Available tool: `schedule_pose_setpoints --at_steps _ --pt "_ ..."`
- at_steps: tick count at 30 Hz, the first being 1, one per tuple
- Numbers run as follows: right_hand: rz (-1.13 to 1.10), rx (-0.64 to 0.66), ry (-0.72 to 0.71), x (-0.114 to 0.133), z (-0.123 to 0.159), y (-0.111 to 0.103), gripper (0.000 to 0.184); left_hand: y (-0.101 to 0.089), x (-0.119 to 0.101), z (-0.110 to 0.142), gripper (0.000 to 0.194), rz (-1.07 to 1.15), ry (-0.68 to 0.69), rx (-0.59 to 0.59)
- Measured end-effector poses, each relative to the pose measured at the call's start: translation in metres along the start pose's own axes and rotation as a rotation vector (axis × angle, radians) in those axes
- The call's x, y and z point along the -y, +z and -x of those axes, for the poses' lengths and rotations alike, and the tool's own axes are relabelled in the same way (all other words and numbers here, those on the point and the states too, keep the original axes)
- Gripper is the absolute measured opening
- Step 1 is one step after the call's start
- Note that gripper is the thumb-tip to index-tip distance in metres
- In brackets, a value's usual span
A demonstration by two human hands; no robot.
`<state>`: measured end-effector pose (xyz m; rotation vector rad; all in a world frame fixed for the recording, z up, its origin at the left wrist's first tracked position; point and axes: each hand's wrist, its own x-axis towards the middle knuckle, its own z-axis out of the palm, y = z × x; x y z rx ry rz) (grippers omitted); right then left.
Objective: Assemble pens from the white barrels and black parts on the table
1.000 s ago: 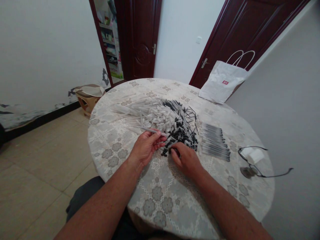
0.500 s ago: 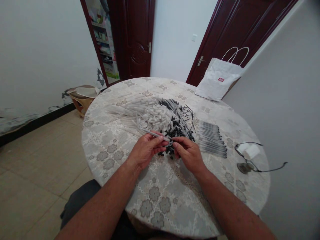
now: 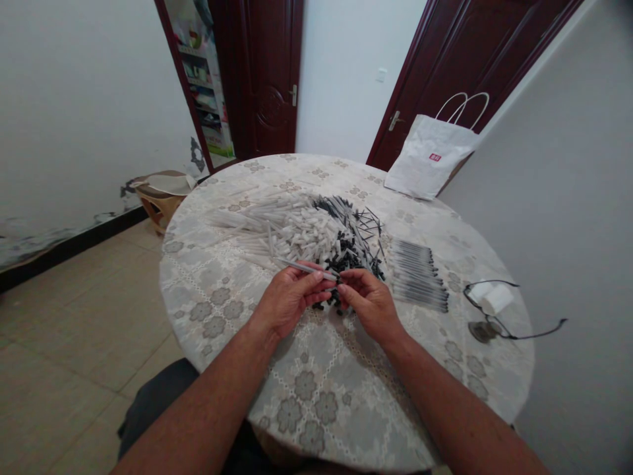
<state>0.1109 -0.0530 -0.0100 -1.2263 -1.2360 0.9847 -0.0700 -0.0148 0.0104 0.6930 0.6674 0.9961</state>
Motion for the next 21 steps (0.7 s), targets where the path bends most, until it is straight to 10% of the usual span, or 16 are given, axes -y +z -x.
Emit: schedule_pose_setpoints --at_steps 21 --pt "0.237 -0.042 -0.277 -0.0003 0.0053 -0.0047 0.012 -0.0018 0.0057 -0.0017 0.032 -0.157 0.006 -0.002"
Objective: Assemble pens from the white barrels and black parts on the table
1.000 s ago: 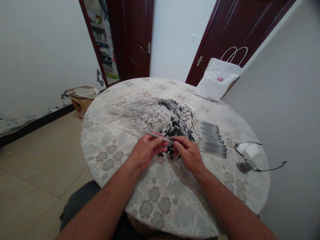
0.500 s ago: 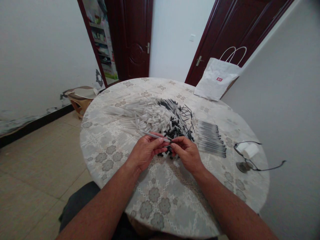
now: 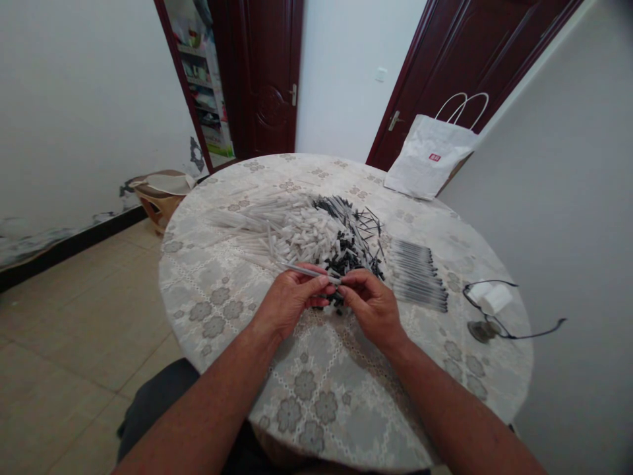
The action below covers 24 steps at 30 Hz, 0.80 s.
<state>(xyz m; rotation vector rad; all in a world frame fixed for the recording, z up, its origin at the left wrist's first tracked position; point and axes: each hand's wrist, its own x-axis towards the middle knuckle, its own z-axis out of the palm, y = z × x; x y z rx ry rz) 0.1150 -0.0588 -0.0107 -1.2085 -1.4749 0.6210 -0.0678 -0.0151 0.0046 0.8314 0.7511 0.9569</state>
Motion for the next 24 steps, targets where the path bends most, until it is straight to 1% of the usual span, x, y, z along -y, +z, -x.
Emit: schedule_pose_setpoints --at_steps 1,3,6,9,10,12,15,17,19,21,24 --pt "0.013 -0.007 -0.001 0.0006 0.0001 -0.0005 0.013 0.0002 -0.0005 0.0004 0.032 -0.005 0.001 0.000" --pt "0.023 -0.006 0.042 0.0018 0.0001 -0.0018 0.016 0.0009 -0.0017 0.0013 0.031 -0.012 0.002 0.001" --pt "0.028 0.041 0.120 0.0034 -0.0003 -0.0039 0.022 0.0020 -0.0027 0.0025 0.029 -0.024 0.005 0.013" --pt "0.030 0.082 0.146 0.0038 0.0000 -0.0050 0.031 0.0028 -0.0025 0.0028 0.029 -0.033 0.006 0.011" --pt "0.022 0.084 0.151 0.0036 0.0005 -0.0050 0.032 0.0029 -0.0025 0.0027 0.029 -0.033 0.006 0.007" --pt "0.009 0.072 0.138 0.0028 0.0020 -0.0045 0.027 0.0028 -0.0026 0.0025 0.030 -0.030 0.008 -0.002" --pt "0.072 0.044 0.042 0.0023 0.0036 -0.0037 0.025 0.0023 -0.0030 0.0024 0.030 -0.025 0.016 -0.006" --pt "0.154 0.055 -0.012 0.0031 0.0035 -0.0040 0.021 0.0020 -0.0029 0.0024 0.031 -0.029 0.016 0.001" --pt "0.230 0.093 -0.030 0.0044 0.0028 -0.0051 0.015 0.0019 -0.0026 0.0026 0.030 -0.039 0.010 0.013" --pt "0.275 0.135 -0.035 0.0049 0.0021 -0.0062 0.021 0.0022 -0.0023 0.0030 0.029 -0.053 0.005 0.023" --pt "0.249 0.177 -0.016 0.0034 0.0023 -0.0065 0.036 0.0027 -0.0022 0.0033 0.028 -0.070 0.001 0.034"
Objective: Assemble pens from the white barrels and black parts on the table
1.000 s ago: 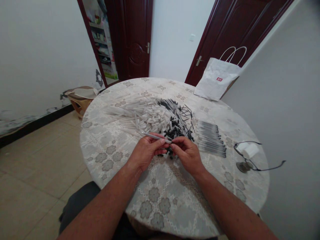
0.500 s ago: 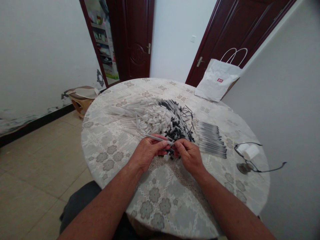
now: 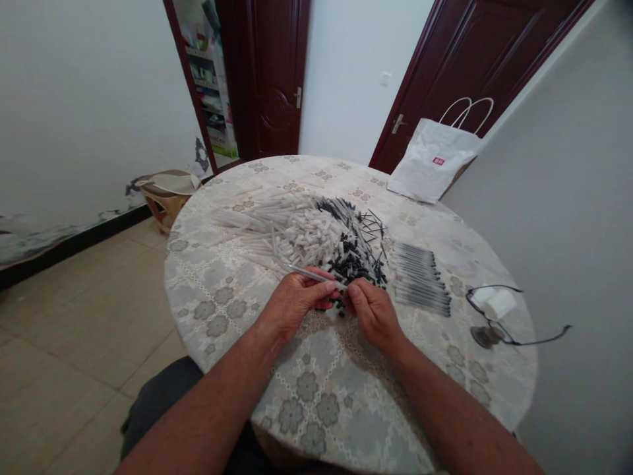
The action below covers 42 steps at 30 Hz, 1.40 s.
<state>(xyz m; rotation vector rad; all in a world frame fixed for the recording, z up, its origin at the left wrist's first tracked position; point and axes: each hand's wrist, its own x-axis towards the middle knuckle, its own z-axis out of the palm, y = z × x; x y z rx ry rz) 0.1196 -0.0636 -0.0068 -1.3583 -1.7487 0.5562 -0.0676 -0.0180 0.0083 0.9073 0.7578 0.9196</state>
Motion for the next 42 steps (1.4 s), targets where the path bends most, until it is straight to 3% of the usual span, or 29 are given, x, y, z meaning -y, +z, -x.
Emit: schedule_pose_setpoints --at_steps 5,9,15,19,22,29,36,42 --pt "-0.102 -0.040 0.039 -0.0012 0.0024 0.0025 0.019 -0.0004 0.0009 -0.0005 0.029 0.012 0.005 -0.009" --pt "-0.015 -0.054 0.002 0.0018 0.0021 0.0007 0.016 -0.0001 0.0015 -0.0001 0.030 0.021 0.008 -0.009" --pt "-0.036 0.025 0.013 0.0002 0.0018 0.0005 0.039 0.0014 0.0001 0.0006 0.029 -0.004 -0.001 0.004" --pt "-0.100 -0.030 0.031 -0.0023 0.0038 0.0022 0.018 0.0010 -0.0008 0.0003 0.029 0.022 0.006 -0.021" --pt "-0.046 -0.043 -0.004 -0.0006 0.0040 0.0012 0.015 0.0005 -0.0006 0.0005 0.030 0.025 0.009 -0.014" --pt "-0.007 0.026 -0.004 0.0010 0.0023 -0.0003 0.037 -0.0004 0.0031 0.0000 0.027 -0.008 0.013 0.019" --pt "-0.023 -0.025 -0.017 -0.0001 0.0037 -0.0007 0.015 -0.0001 -0.0003 0.0002 0.030 0.013 0.001 -0.008" --pt "0.033 0.015 -0.030 0.0023 0.0027 -0.0016 0.027 0.0010 0.0007 0.0006 0.031 -0.006 0.003 0.002"
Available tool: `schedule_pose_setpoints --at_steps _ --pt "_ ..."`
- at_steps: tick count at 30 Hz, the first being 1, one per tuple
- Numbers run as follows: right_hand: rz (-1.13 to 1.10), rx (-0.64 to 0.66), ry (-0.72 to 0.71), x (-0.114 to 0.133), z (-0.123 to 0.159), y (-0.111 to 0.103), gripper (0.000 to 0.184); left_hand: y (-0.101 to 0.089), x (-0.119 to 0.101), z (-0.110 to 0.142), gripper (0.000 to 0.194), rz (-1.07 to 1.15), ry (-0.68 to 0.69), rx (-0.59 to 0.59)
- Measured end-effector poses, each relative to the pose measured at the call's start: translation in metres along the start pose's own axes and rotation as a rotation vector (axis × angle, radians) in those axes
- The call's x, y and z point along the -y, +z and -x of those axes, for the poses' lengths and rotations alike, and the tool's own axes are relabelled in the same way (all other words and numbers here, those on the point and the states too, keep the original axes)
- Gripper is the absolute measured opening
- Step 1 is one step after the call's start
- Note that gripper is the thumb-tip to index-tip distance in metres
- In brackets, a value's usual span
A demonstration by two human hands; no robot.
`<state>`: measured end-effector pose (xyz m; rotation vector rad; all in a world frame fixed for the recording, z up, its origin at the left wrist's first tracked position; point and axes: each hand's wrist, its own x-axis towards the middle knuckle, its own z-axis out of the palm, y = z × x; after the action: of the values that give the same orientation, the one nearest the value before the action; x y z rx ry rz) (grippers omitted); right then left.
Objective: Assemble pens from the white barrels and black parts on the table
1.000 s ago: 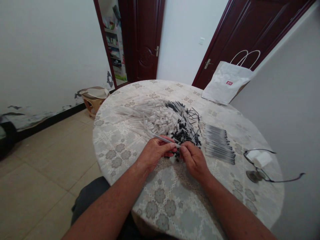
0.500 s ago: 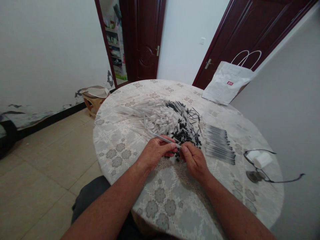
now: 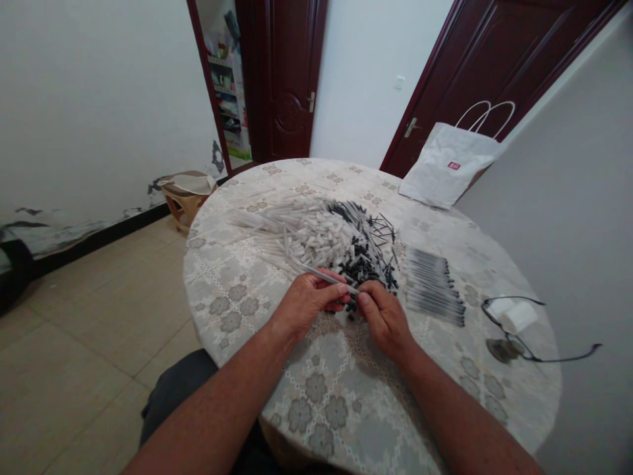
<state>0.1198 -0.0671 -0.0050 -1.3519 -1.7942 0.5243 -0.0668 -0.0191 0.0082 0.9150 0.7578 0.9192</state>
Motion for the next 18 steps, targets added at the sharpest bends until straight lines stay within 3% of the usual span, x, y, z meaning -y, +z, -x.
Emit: schedule_pose_setpoints --at_steps 5,12,18 --pt "-0.109 0.046 0.048 0.0001 0.0001 0.0019 0.040 -0.0005 0.0010 0.0001 0.029 0.008 -0.004 0.009" --pt "0.035 0.004 -0.008 0.0029 -0.0015 -0.0019 0.020 -0.0001 0.0016 0.0007 0.027 -0.041 0.019 0.014" --pt "0.126 -0.013 -0.053 0.0016 -0.0011 -0.0040 0.026 -0.0061 -0.0061 -0.0006 0.026 -0.148 0.038 0.007"
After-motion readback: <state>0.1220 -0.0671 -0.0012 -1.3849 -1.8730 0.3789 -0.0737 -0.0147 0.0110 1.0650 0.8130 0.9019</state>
